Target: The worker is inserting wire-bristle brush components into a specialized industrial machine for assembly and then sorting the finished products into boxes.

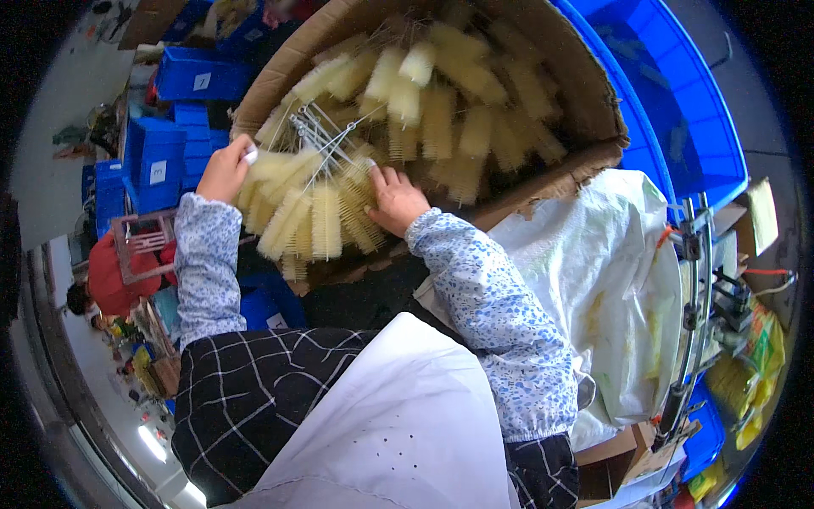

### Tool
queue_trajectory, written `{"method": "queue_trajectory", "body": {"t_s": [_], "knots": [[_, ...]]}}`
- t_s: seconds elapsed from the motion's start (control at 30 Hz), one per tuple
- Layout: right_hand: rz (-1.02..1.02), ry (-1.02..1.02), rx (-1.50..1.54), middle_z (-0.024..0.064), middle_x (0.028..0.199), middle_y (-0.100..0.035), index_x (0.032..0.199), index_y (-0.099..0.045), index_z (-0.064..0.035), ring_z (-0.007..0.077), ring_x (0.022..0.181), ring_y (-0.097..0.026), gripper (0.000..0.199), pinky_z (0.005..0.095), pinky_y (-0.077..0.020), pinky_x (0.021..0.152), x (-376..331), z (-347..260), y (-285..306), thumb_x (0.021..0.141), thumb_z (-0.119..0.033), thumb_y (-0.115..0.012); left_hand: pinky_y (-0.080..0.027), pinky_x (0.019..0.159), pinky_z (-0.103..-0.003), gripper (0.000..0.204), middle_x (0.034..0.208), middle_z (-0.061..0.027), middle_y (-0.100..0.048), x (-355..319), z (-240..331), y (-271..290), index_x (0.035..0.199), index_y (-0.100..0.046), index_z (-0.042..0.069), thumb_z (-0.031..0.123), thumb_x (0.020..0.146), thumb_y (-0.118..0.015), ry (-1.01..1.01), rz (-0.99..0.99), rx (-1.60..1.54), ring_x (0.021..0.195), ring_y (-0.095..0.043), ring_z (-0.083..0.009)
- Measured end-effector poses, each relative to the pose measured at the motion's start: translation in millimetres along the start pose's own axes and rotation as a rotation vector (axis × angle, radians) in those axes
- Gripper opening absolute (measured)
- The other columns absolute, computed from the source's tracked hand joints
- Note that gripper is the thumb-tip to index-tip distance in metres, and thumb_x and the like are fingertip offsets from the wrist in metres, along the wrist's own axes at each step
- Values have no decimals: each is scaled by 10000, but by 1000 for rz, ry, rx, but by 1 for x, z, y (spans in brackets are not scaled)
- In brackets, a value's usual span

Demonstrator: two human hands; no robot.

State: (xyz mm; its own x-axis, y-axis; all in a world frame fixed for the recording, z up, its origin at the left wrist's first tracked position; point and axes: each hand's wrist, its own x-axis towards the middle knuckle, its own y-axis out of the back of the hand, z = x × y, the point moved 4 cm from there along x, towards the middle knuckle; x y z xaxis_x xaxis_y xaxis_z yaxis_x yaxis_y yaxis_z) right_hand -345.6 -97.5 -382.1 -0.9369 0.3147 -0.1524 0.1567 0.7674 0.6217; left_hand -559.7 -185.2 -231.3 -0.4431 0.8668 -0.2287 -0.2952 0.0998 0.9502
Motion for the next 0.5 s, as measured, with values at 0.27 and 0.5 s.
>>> {"method": "queue_trajectory", "body": {"t_s": [0.27, 0.5], "knots": [[53, 25, 33, 199, 1164, -377, 1224, -261, -16, 367, 1043, -408, 675, 406, -367, 878, -2, 4, -2, 680, -218, -605, -426, 625, -461, 208, 858, -222, -561, -40, 13, 108, 1055, -425, 142, 149, 858, -362, 320, 469, 378, 765, -548, -394], [50, 25, 6, 185, 1160, -381, 1230, -251, -17, 353, 1050, -409, 668, 412, -385, 859, -1, 3, -3, 720, -275, -598, -418, 497, -246, 242, 745, -42, -532, -67, -45, 149, 1051, -462, 57, 136, 823, -455, 241, 656, -403, 552, -490, -131]]}}
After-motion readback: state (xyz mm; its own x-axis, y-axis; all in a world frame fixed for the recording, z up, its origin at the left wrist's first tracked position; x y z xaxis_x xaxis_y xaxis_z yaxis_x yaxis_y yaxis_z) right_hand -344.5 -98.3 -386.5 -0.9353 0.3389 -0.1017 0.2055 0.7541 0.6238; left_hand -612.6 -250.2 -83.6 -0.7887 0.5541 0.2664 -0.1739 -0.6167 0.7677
